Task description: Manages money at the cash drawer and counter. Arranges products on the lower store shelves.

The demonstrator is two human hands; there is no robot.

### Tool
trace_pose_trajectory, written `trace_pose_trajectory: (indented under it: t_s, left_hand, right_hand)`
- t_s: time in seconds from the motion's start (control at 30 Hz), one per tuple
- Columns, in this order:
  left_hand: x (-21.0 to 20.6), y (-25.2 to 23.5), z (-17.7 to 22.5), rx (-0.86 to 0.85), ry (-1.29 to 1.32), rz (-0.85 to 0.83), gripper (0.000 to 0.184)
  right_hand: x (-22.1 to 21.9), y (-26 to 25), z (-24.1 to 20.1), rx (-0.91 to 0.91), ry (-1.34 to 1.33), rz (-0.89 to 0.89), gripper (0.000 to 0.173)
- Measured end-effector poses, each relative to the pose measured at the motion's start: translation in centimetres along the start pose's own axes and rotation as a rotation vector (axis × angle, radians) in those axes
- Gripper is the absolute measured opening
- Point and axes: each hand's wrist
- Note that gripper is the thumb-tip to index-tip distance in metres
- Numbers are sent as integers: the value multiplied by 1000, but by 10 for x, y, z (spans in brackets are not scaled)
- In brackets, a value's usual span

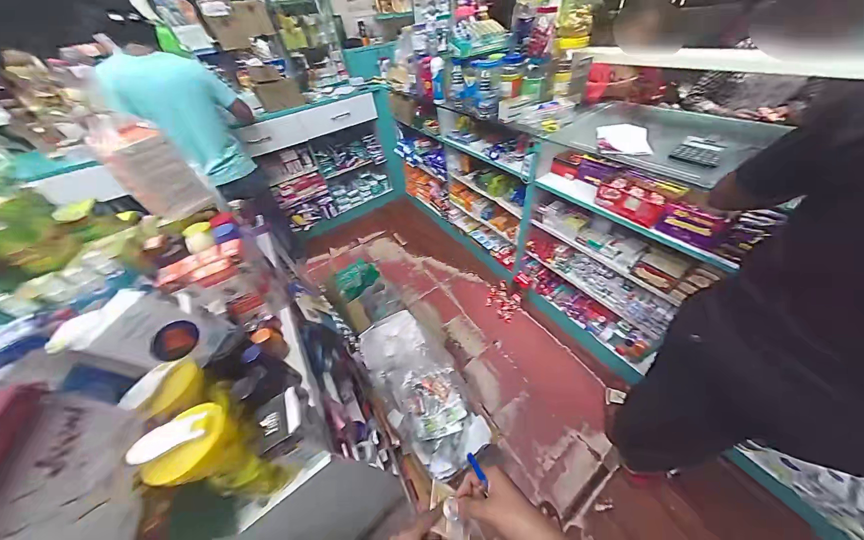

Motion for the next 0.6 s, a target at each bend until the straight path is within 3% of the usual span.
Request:
trace_pose_trajectory:
  t_s: [0.07, 0.13, 0.2, 0.3, 0.4, 0.5, 0.6]
  left_hand:
    - [-31, -36, 25, -40, 188, -56, 33]
    - [-64, -78, 46, -21, 540, -176, 42]
    - [-93, -109, 67, 40, 694, -204, 41]
    - [-132, -157, 101, 113, 624, -145, 26]
    - [-150, -209, 130, 138, 622, -123, 22]
    - [-161, -262, 153, 156, 589, -50, 20]
    - [-170, -334, 182, 124, 517, -57, 19]
  right_hand:
    - [41, 1, 16, 9, -7, 81, 18]
    - [96, 3, 24, -12, 15, 144, 20]
    - [143, 9, 30, -45, 71, 162, 22]
    - [201, 12, 23, -73, 215, 199, 26]
    - [250, 2, 6, -110, 296, 224, 36]
    - [304, -21, 1, -119, 153, 171, 37]
    - [367, -57, -6, -9, -36, 142, 37]
Point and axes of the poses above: each hand's wrist, its own y-axis away from the middle knuckle, its own x-axis out of the back of the hand, z = x × y, and after that the axes turned 10 degrees about y, right-handed
